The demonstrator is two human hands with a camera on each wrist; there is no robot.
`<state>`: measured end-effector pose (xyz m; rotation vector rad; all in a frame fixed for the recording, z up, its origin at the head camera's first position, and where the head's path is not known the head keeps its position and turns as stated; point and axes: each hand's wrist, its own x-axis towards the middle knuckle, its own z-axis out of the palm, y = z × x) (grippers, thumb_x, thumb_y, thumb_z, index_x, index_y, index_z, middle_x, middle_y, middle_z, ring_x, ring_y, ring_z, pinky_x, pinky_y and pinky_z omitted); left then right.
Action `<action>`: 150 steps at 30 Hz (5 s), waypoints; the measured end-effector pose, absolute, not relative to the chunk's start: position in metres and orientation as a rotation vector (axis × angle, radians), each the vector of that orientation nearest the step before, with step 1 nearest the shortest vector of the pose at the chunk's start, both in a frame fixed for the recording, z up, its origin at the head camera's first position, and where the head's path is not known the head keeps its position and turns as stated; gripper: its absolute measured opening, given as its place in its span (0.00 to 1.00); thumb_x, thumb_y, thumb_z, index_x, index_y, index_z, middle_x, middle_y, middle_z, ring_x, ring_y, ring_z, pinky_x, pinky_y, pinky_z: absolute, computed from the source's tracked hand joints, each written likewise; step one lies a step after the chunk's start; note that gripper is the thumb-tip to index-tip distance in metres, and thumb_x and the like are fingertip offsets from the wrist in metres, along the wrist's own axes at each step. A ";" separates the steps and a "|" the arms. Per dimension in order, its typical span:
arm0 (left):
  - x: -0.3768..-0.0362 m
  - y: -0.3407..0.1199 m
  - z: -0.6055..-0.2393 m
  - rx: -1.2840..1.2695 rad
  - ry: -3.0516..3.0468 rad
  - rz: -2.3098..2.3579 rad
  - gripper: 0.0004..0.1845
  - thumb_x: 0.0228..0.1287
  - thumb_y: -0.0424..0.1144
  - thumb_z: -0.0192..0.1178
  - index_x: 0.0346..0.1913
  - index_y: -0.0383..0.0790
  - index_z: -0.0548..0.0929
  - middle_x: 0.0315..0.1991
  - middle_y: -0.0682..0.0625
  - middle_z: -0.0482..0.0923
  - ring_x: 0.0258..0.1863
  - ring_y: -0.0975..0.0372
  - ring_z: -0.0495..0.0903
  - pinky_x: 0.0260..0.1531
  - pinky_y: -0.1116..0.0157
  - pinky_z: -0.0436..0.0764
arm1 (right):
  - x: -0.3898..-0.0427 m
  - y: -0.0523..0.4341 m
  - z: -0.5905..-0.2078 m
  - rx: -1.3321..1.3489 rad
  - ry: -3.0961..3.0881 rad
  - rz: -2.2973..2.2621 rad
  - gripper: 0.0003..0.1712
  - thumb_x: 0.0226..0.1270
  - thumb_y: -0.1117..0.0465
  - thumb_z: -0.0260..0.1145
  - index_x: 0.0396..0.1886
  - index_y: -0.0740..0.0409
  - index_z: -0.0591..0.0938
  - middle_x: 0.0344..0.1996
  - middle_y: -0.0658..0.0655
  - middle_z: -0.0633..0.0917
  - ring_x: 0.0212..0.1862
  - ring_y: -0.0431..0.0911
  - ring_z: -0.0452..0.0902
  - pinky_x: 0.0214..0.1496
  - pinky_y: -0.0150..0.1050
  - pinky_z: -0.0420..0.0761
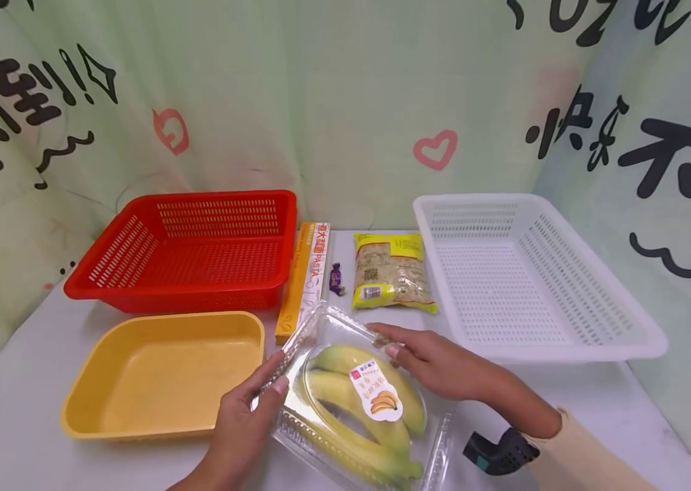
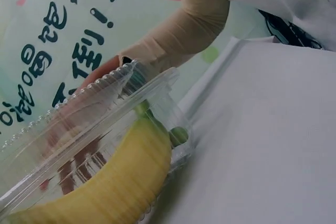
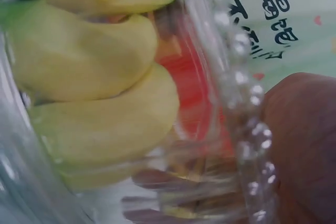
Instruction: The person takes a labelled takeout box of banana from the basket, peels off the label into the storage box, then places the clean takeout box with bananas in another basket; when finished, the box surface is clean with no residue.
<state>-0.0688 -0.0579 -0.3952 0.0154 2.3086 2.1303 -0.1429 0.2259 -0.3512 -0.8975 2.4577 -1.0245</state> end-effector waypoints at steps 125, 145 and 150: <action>-0.079 -0.064 -0.436 0.471 2.293 2.077 0.28 0.72 0.38 0.56 0.72 0.35 0.64 0.69 0.45 0.65 0.69 0.55 0.60 0.66 0.68 0.59 | -0.160 0.218 -0.331 -1.182 2.211 -1.097 0.11 0.68 0.63 0.65 0.49 0.56 0.79 0.40 0.52 0.80 0.41 0.44 0.74 0.45 0.38 0.78; -0.079 -0.063 -0.435 0.430 2.296 2.059 0.29 0.72 0.40 0.56 0.72 0.36 0.65 0.69 0.45 0.65 0.69 0.55 0.60 0.66 0.68 0.59 | -0.160 0.216 -0.329 -1.268 2.371 -0.960 0.02 0.67 0.55 0.66 0.33 0.42 0.82 0.48 0.52 0.81 0.50 0.46 0.77 0.47 0.38 0.80; -0.079 -0.064 -0.434 0.428 2.295 2.040 0.29 0.73 0.42 0.55 0.73 0.38 0.64 0.70 0.47 0.64 0.70 0.57 0.59 0.65 0.69 0.59 | -0.163 0.224 -0.333 -1.243 2.275 -1.084 0.03 0.69 0.58 0.65 0.34 0.46 0.80 0.46 0.54 0.85 0.50 0.50 0.80 0.51 0.39 0.79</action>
